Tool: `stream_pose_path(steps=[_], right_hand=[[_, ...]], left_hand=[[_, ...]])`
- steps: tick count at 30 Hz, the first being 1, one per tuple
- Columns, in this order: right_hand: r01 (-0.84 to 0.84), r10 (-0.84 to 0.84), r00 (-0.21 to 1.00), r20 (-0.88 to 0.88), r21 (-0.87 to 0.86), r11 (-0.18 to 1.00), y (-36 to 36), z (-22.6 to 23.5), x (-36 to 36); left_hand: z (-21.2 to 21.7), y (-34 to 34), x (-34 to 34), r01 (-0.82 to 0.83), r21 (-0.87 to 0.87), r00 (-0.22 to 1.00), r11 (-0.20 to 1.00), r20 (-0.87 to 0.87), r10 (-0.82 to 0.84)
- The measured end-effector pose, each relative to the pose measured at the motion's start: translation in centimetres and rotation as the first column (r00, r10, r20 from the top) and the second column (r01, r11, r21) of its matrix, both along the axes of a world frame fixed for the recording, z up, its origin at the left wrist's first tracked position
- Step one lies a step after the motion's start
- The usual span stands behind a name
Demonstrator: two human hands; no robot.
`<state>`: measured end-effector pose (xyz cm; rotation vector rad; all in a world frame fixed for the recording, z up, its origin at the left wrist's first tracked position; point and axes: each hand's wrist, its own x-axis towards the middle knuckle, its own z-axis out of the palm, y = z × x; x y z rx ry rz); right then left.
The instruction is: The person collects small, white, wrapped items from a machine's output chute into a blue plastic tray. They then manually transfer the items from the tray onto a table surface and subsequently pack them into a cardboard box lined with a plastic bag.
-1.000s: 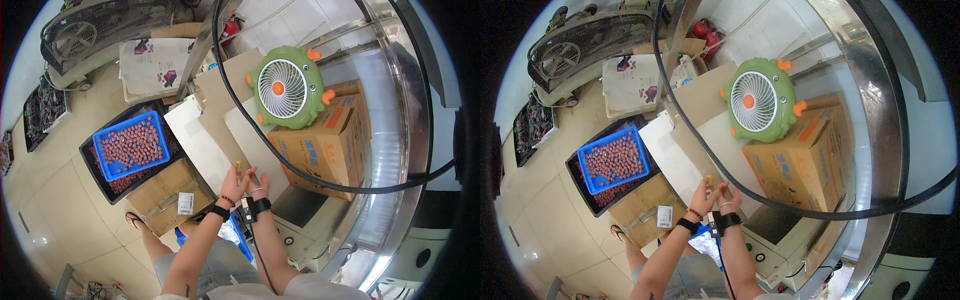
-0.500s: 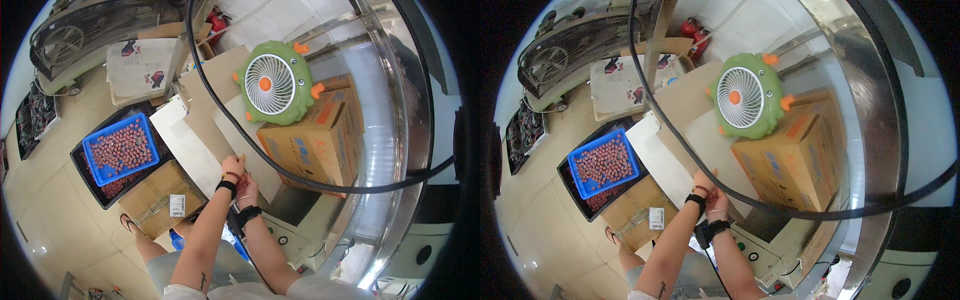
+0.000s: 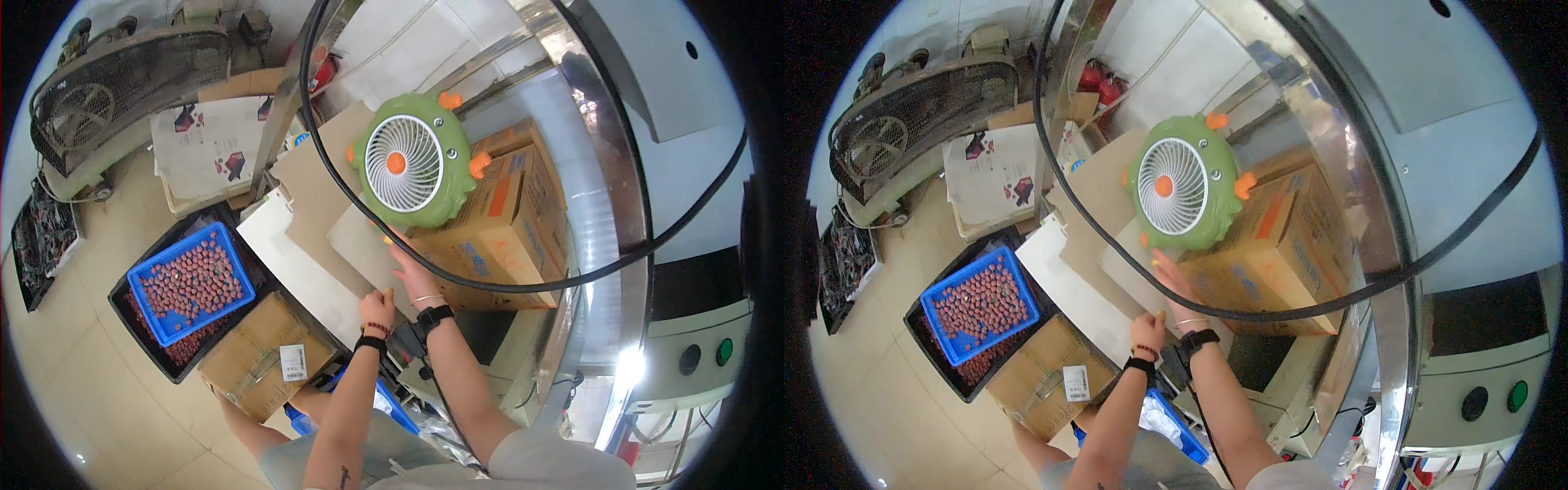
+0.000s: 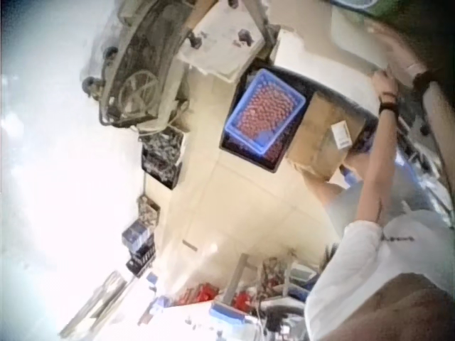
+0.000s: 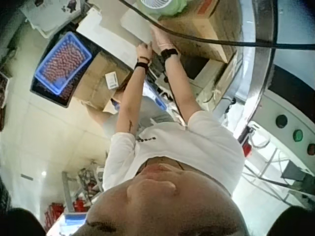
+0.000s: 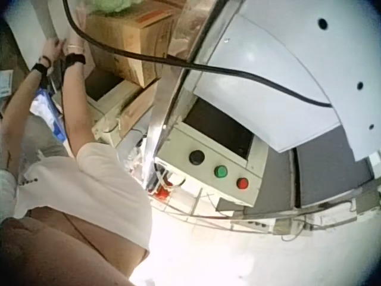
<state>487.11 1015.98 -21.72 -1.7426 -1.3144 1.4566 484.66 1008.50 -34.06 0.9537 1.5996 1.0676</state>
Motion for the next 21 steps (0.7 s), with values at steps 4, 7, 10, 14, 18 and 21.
stream_pose_path(steps=[4, 7, 10, 14, 18, 21], right_hand=[[-0.13, 0.129, 0.992, -0.009, -0.037, 0.991, 2.4, -0.5, -2.7], [-0.252, 0.258, 0.965, -0.051, 0.103, 0.962, 4.4, -1.4, -2.7], [-0.354, 0.334, 0.934, 0.124, 0.217, 0.91, 5.4, -3.8, 1.5], [-0.281, 0.282, 0.959, 0.033, 0.251, 0.926, 6.2, -4.9, 1.7], [-0.28, 0.278, 0.959, 0.045, 0.251, 0.926, 6.9, -5.1, 1.6], [-0.289, 0.286, 0.957, 0.05, 0.262, 0.921, 7.6, -4.8, 2.1]], left_hand=[[-1.9, -1.9, 0.0, 0.001, 0.02, 0.999, 1.0, -0.048, 0.0], [-2.8, -3.1, -1.0, 0.029, -0.013, 0.998, 1.0, 0.055, -0.028], [-1.8, -3.7, -1.3, 0.069, -0.013, 0.995, 0.998, 0.076, -0.068], [-0.9, -3.7, -2.1, 0.031, -0.035, 0.979, 0.999, 0.201, -0.023], [-0.5, -3.5, -2.3, 0.023, -0.037, 0.976, 0.999, 0.216, -0.014], [-0.8, -3.9, -2.0, 0.016, -0.015, 0.96, 1.0, 0.279, -0.011]])
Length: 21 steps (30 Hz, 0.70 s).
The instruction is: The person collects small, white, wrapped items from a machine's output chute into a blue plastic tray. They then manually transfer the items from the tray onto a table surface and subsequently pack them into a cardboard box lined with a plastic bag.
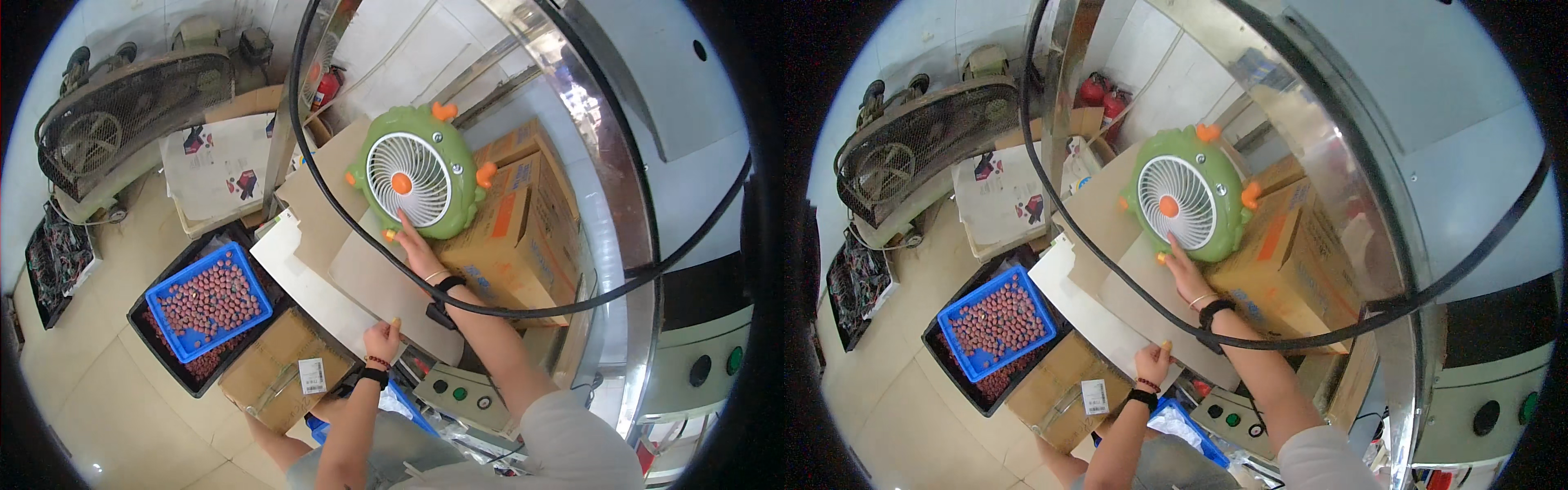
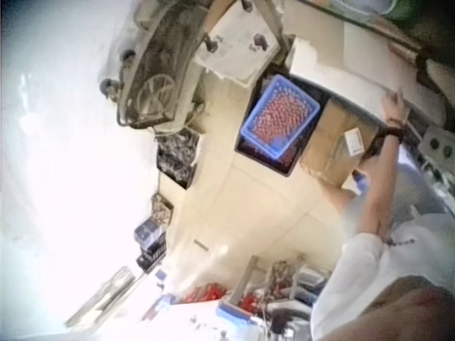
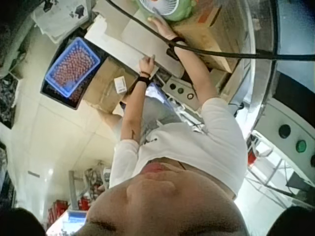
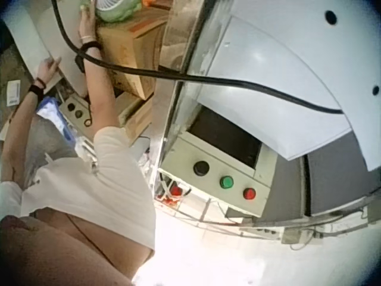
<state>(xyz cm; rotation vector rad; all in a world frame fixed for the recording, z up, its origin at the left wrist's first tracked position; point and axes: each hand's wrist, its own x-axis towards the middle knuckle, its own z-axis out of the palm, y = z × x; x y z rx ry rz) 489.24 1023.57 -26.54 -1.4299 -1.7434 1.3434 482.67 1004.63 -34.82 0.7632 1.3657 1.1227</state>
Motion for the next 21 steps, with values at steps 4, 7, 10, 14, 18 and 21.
stream_pose_path(steps=[4, 7, 10, 14, 18, 21], right_hand=[[0.085, -0.083, 0.996, 0.024, -0.113, 0.99, 1.0, 0.4, 1.1], [0.055, -0.051, 0.998, 0.035, -0.128, 0.99, 1.4, 1.4, 0.4], [0.057, -0.048, 0.997, 0.068, -0.133, 0.989, 1.5, 1.7, 0.8], [0.035, -0.028, 0.997, 0.073, -0.1, 0.994, 1.6, 1.2, 1.8], [-0.003, 0.006, 0.999, 0.047, -0.066, 0.998, 1.6, 0.9, 1.9], [-0.009, 0.011, 1.0, 0.028, -0.096, 0.995, 1.4, 1.2, 1.2]], left_hand=[[0.9, 0.0, -0.3, 0.088, -0.011, 0.996, 0.996, -0.026, -0.089], [0.8, -0.2, -0.6, 0.059, 0.042, 0.998, 0.997, -0.038, -0.058], [2.0, -1.2, -1.0, 0.03, 0.024, 0.999, 0.999, 0.011, -0.031], [1.8, -3.7, -1.2, -0.039, 0.017, 0.981, 0.999, 0.192, 0.035], [1.5, -6.0, -5.6, 0.041, -0.002, 0.997, 0.999, 0.071, -0.041], [3.5, -7.5, -10.7, 0.1, -0.061, 0.99, 0.993, 0.107, -0.093]])
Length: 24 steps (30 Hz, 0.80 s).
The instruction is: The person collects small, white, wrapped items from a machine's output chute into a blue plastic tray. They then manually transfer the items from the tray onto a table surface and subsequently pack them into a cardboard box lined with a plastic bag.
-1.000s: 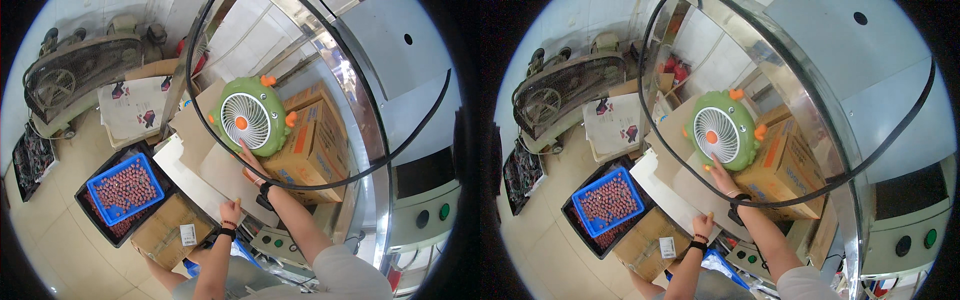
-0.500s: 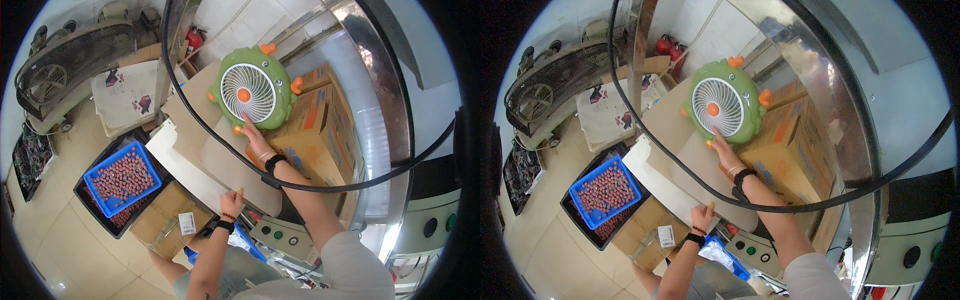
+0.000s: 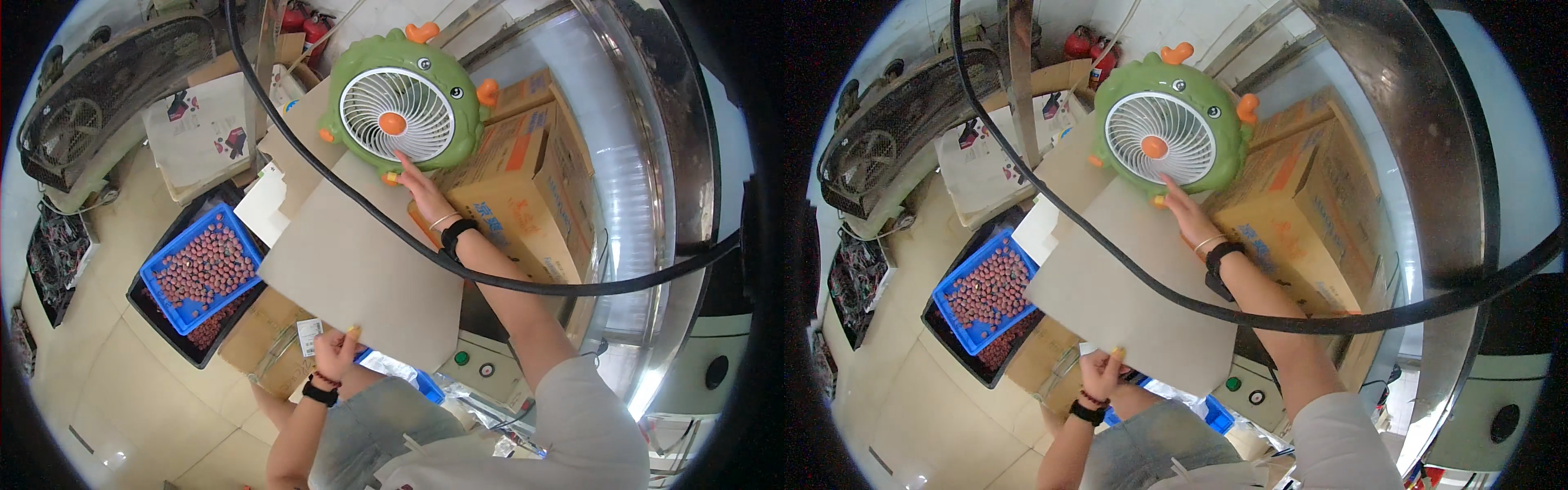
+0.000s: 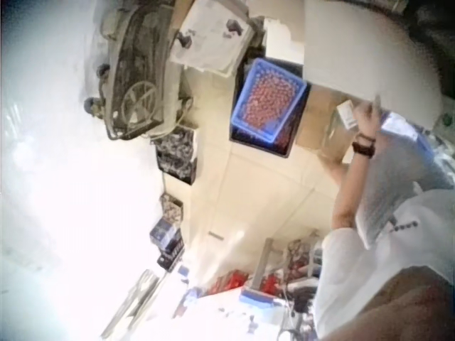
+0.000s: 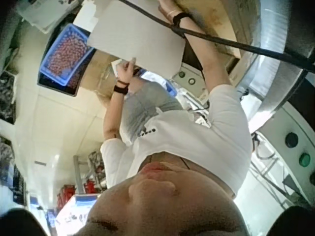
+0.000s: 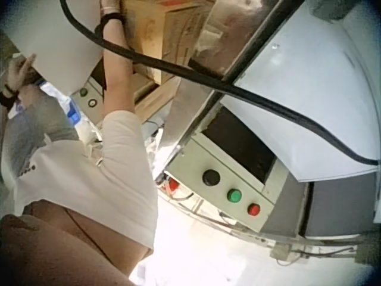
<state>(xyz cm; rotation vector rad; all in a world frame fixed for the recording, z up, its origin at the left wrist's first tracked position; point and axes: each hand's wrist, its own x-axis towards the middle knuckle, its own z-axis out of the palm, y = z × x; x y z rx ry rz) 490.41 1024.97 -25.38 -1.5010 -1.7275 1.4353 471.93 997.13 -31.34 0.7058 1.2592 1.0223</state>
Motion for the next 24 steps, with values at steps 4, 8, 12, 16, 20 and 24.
stream_pose_path(steps=[4, 8, 12, 16, 20, 24], right_hand=[[0.029, -0.037, 0.997, 0.072, 0.119, 0.992, -0.4, -1.1, 0.4], [0.111, -0.116, 0.989, 0.087, 0.057, 0.992, -1.2, -2.0, -0.2], [0.205, -0.23, 0.942, 0.243, 0.124, 0.971, -0.4, -3.9, 0.8], [0.297, -0.314, 0.929, 0.196, 0.113, 0.948, 0.2, -3.9, -0.6], [0.358, -0.367, 0.885, 0.285, 0.086, 0.93, 0.7, -3.0, -2.1], [0.363, -0.423, 0.777, 0.466, 0.218, 0.906, 0.4, -1.5, -2.6]], left_hand=[[0.8, -0.9, -2.3, 0.13, -0.016, 0.99, 0.991, -0.054, -0.13], [1.0, -1.9, -1.4, 0.022, -0.022, 0.999, 1.0, -0.046, -0.023], [3.4, -2.4, -1.3, 0.022, 0.039, 0.999, 0.999, -0.046, -0.02], [3.9, -4.6, -3.0, 0.116, 0.029, 0.981, 0.993, -0.161, -0.11], [4.3, -8.6, -6.4, 0.151, 0.015, 0.976, 0.988, -0.158, -0.147], [8.1, -10.2, -10.2, -0.125, -0.158, 0.987, 0.979, 0.08, 0.139]])
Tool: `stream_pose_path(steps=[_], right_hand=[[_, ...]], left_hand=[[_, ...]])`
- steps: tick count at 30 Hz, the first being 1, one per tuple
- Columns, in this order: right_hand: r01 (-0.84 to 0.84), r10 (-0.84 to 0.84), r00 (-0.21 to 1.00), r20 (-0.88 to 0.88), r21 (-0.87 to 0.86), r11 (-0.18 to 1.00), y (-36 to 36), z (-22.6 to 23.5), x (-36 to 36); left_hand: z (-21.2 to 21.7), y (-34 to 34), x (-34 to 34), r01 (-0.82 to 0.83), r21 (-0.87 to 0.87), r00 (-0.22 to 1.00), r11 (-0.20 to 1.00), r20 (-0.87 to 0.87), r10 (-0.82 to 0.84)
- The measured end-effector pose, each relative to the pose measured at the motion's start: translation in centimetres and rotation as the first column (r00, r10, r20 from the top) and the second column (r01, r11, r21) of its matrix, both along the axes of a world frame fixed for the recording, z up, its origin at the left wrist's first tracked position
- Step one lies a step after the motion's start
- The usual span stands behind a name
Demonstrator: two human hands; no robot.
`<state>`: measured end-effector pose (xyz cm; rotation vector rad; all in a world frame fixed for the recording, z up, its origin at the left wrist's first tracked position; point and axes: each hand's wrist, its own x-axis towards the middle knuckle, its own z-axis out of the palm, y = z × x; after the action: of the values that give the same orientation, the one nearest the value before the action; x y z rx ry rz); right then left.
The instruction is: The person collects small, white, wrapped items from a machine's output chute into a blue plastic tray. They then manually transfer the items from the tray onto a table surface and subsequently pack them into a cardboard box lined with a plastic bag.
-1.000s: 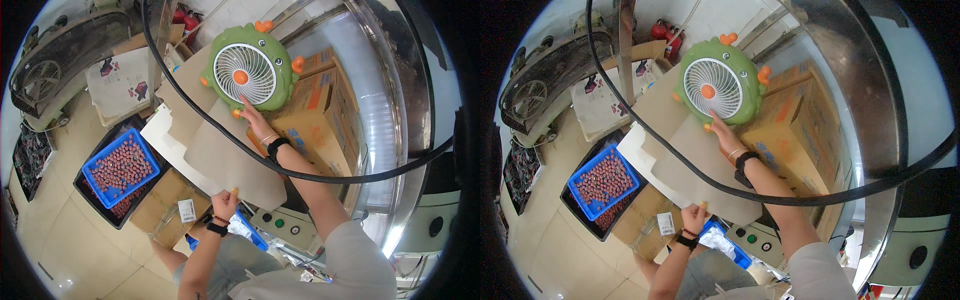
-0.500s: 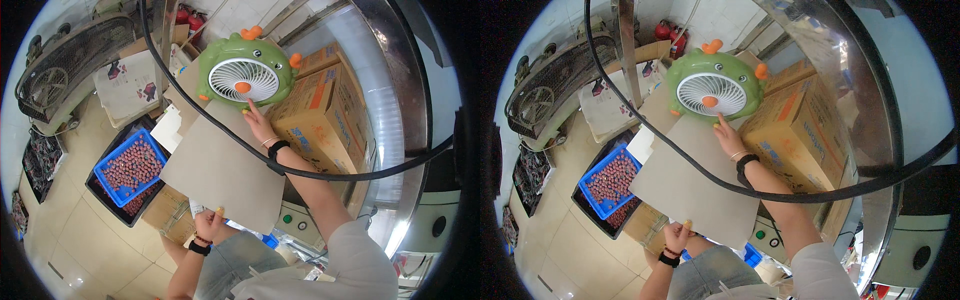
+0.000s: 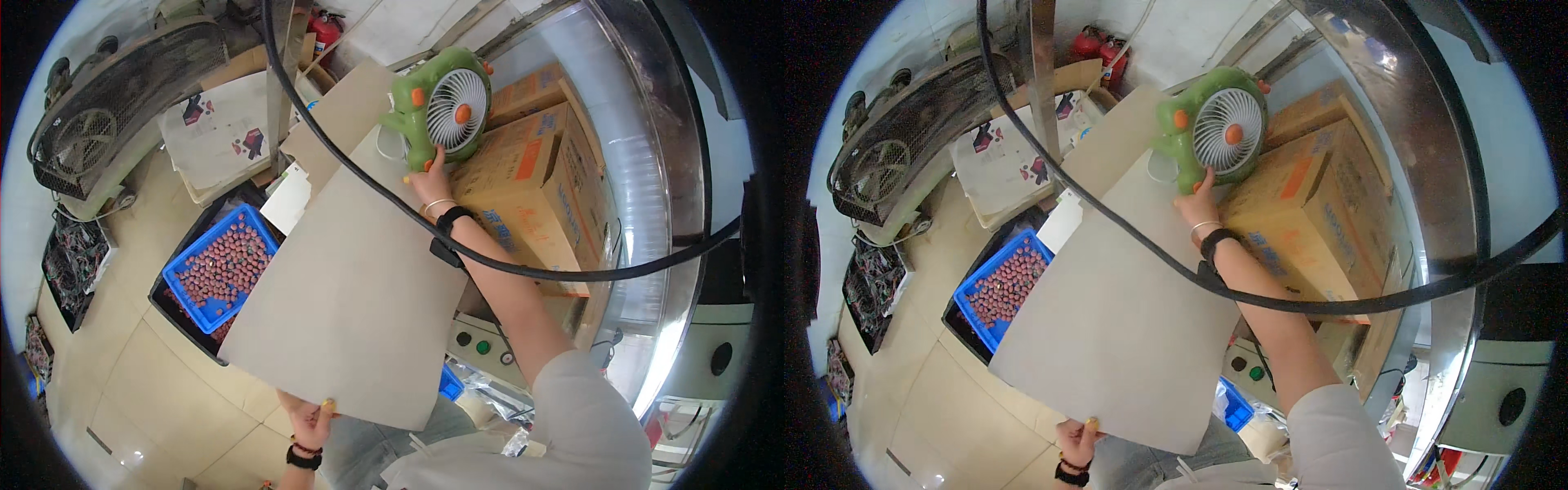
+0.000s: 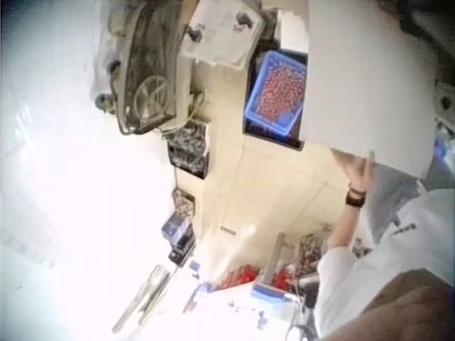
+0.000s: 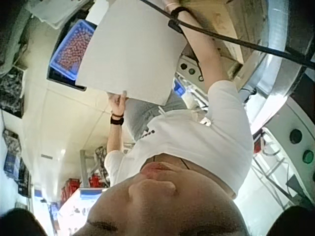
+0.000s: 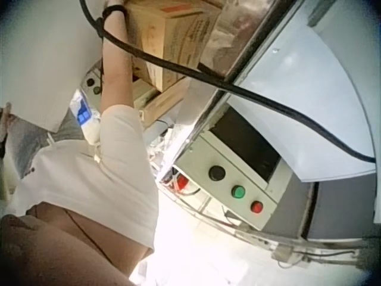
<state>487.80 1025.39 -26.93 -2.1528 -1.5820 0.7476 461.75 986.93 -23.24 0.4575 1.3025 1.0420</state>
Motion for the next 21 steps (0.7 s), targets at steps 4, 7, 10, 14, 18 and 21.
stream_pose_path(steps=[4, 7, 10, 14, 18, 21], right_hand=[[0.003, -0.003, 1.0, 0.003, -0.022, 1.0, -0.9, -0.5, -1.3], [0.033, -0.03, 0.998, -0.047, 0.061, 0.998, -0.9, -1.0, -1.8], [0.112, -0.111, 0.994, -0.017, 0.052, 0.992, -0.2, -1.3, -0.8], [0.18, -0.183, 0.983, 0.018, 0.125, 0.976, -0.3, -1.8, -2.1], [0.217, -0.216, 0.976, -0.024, 0.068, 0.974, -1.3, -1.1, -3.8], [0.264, -0.252, 0.963, -0.094, 0.157, 0.952, -3.5, -1.5, -3.8]], left_hand=[[0.9, -1.5, -4.1, 0.241, 0.152, 0.955, 0.958, -0.212, -0.207], [3.1, -2.3, -4.8, 0.008, 0.082, 0.99, 0.997, -0.138, 0.004], [2.1, -8.6, -9.8, 0.334, 0.089, 0.824, 0.938, -0.511, -0.245], [5.2, -10.8, -17.4, 0.298, -0.085, 0.881, 0.951, -0.36, -0.308], [8.2, -12.6, -21.9, 0.108, -0.281, 0.866, 0.954, -0.444, -0.229], [4.5, -15.5, -24.1, -0.233, -0.224, 0.893, 0.946, -0.435, 0.117]])
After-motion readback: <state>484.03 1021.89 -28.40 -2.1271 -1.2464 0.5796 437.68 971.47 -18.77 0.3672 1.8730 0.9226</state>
